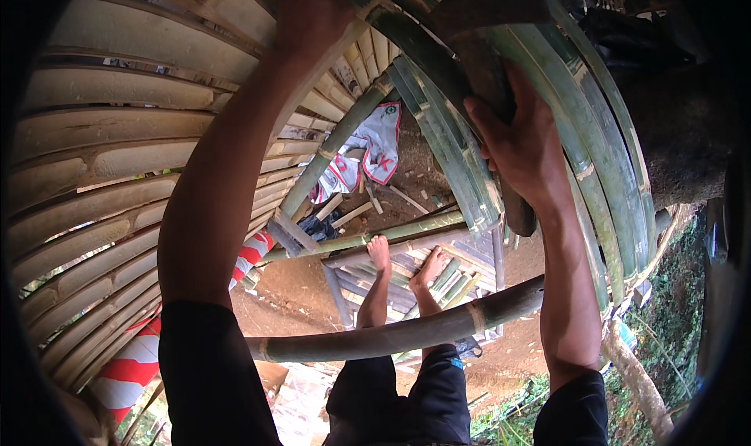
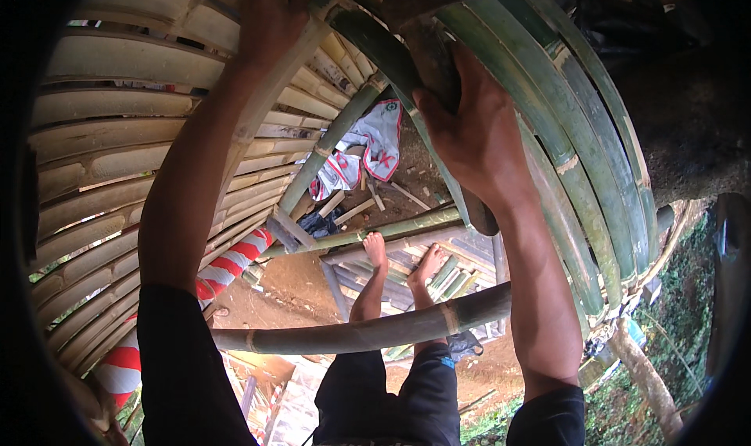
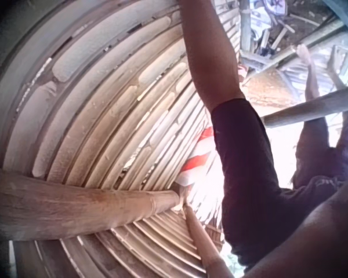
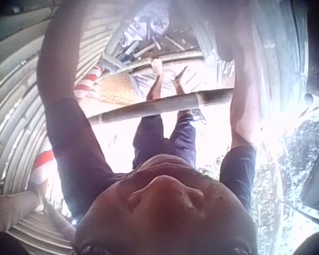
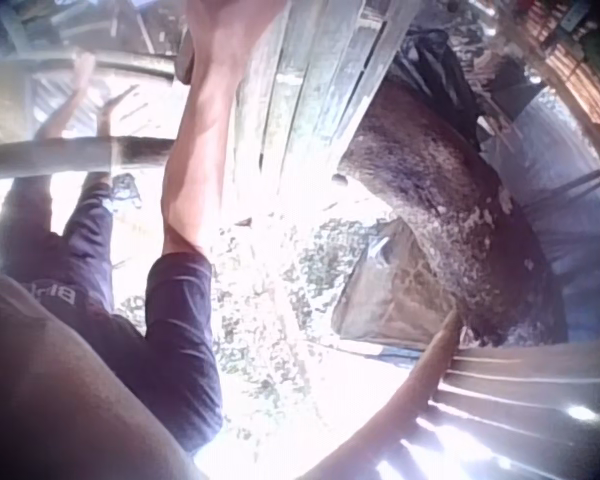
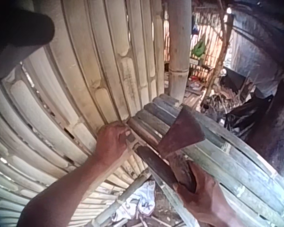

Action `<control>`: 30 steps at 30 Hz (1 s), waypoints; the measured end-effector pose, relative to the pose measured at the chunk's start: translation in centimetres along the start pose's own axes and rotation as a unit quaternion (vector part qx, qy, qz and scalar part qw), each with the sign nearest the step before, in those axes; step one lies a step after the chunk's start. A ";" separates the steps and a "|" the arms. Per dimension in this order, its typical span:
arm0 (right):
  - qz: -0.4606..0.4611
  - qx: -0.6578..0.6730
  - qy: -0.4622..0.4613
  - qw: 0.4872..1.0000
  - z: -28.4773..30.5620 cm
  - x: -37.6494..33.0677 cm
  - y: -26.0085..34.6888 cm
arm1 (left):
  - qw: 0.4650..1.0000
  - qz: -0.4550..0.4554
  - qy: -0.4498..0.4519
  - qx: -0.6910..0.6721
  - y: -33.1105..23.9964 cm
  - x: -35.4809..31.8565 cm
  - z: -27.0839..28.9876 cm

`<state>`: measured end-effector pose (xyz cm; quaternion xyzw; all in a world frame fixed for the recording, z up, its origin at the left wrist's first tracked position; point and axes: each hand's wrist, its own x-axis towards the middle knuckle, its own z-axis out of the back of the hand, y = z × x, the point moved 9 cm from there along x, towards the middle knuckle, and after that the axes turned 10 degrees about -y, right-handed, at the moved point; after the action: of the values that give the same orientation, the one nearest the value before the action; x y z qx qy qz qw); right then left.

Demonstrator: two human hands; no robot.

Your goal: The person uses a machete to cut and shape bamboo poles while standing on a partially constructed bamboo framework. They repeatedly position the bamboo, strike it with the machete, and adjust the pieces to fit the structure.

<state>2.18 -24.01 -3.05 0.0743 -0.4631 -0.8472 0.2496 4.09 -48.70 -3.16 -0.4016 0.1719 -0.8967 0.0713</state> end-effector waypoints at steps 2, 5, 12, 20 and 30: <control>-0.002 0.000 0.007 1.000 0.0 -0.1 0.0 | 1.000 -0.012 -0.002 0.008 0.1 0.0 -0.1; 0.016 -0.042 0.017 0.999 -0.2 -0.1 -0.2 | 1.000 -0.019 0.005 0.020 0.4 0.3 -0.3; -0.150 -0.010 0.063 0.987 -0.5 -0.5 -0.6 | 0.960 0.259 -0.083 -0.063 1.0 -4.9 1.7; -0.120 -0.011 0.049 0.992 -0.8 -0.7 0.3 | 0.626 0.617 -0.041 -0.476 -5.9 -10.4 -5.3; -0.067 -0.039 0.047 0.996 -0.8 1.7 2.8 | 0.648 0.605 -0.121 -0.446 -4.8 -10.9 -6.5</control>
<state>1.96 -26.73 -1.04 0.1356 -0.4113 -0.8750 0.2165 6.63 -39.73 -13.02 -0.2967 0.7458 -0.4130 0.4302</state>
